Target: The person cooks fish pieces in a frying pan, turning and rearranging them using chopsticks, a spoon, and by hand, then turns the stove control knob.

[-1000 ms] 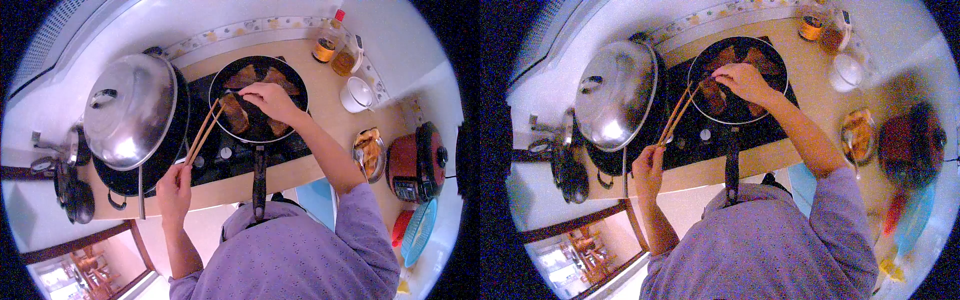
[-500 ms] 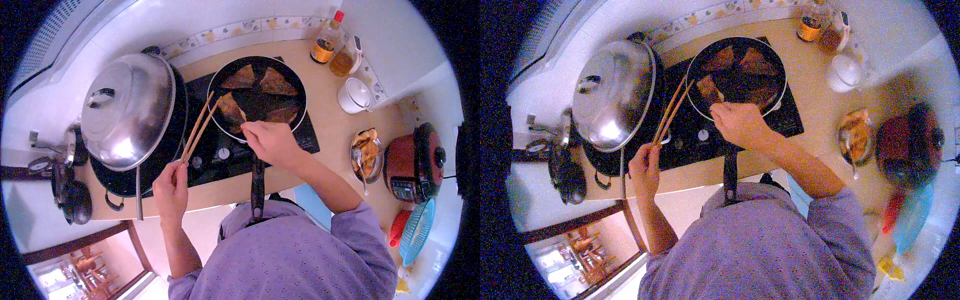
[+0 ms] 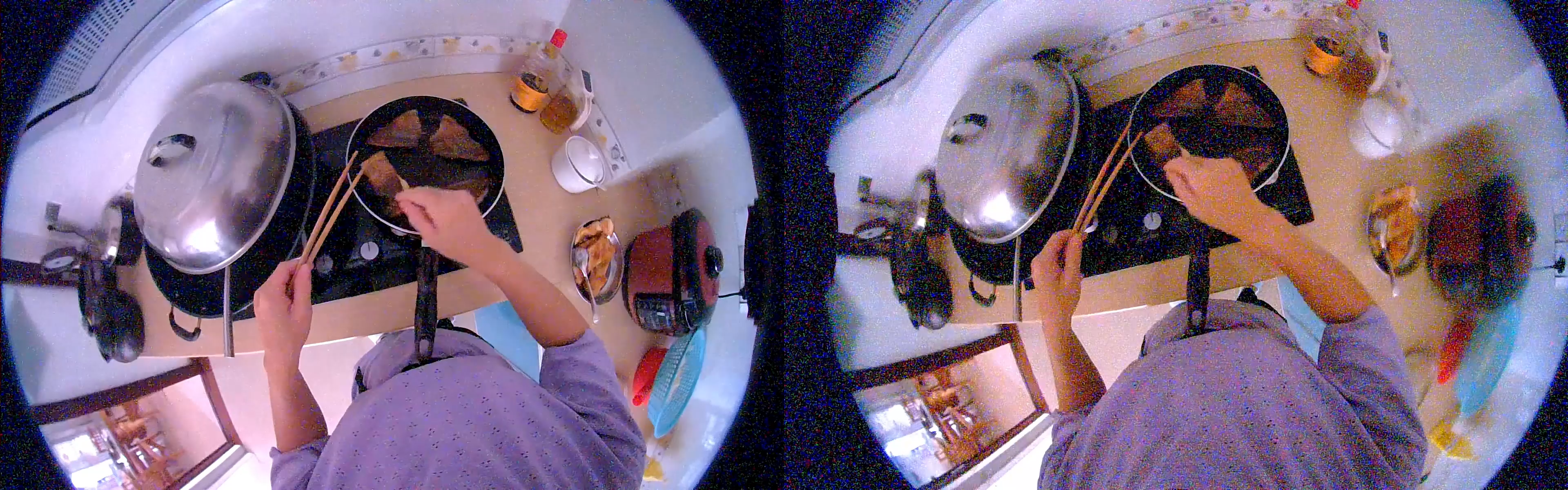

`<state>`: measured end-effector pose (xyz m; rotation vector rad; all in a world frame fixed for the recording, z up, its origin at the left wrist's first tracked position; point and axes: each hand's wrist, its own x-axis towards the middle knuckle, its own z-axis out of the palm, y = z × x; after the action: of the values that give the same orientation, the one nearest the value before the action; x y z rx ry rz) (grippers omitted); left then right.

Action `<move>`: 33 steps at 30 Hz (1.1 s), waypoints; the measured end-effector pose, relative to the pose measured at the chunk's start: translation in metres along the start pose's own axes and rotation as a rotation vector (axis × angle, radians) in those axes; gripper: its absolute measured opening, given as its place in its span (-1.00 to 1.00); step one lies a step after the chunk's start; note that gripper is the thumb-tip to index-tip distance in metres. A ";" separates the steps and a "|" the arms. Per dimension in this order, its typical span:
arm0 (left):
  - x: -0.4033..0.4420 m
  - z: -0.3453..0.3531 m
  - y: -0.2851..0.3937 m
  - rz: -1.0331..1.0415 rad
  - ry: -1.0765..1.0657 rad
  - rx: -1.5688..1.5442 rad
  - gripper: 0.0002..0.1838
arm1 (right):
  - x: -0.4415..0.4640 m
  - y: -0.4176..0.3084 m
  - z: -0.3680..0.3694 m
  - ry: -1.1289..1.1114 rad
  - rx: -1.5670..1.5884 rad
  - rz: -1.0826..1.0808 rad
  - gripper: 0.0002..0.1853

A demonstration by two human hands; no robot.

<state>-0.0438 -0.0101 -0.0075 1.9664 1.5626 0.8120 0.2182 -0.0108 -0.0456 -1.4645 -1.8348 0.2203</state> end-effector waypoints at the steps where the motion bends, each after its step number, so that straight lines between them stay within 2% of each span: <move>1: 0.000 -0.001 0.001 0.034 0.018 0.013 -0.82 | 0.005 0.001 -0.007 -0.003 -0.001 -0.004 -0.87; 3: 0.001 -0.003 0.003 0.019 0.016 0.015 -0.82 | 0.018 0.010 -0.021 0.044 -0.010 0.030 -0.80; 5: 0.001 -0.003 0.003 0.007 0.012 0.019 -0.82 | 0.032 0.027 -0.029 -0.015 0.011 0.028 -0.77; 7: 0.000 -0.003 -0.001 0.000 0.034 0.020 -0.82 | 0.045 0.042 -0.028 -0.070 0.019 -0.091 -0.78; 9: -0.002 -0.005 0.002 -0.018 0.038 0.030 -0.82 | 0.056 0.056 -0.018 -0.088 0.029 -0.100 -0.78; 11: -0.004 -0.006 0.002 -0.038 0.042 0.042 -0.82 | 0.066 0.067 -0.008 -0.147 0.097 -0.233 -0.78; 17: -0.014 -0.011 -0.003 -0.093 0.033 -0.003 -0.83 | 0.076 0.076 0.007 -0.259 0.134 -0.174 -0.78; 26: -0.016 -0.009 -0.005 -0.045 0.048 0.008 -0.83 | 0.082 0.078 0.006 -0.285 -0.019 -0.260 -0.82; 33: -0.014 -0.007 -0.004 -0.077 0.028 0.018 -0.82 | 0.088 0.074 0.008 -0.205 0.042 -0.298 -0.84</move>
<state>-0.0537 -0.0228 -0.0069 1.9028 1.6565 0.7999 0.2646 0.0947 -0.0531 -1.1556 -2.1720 0.2672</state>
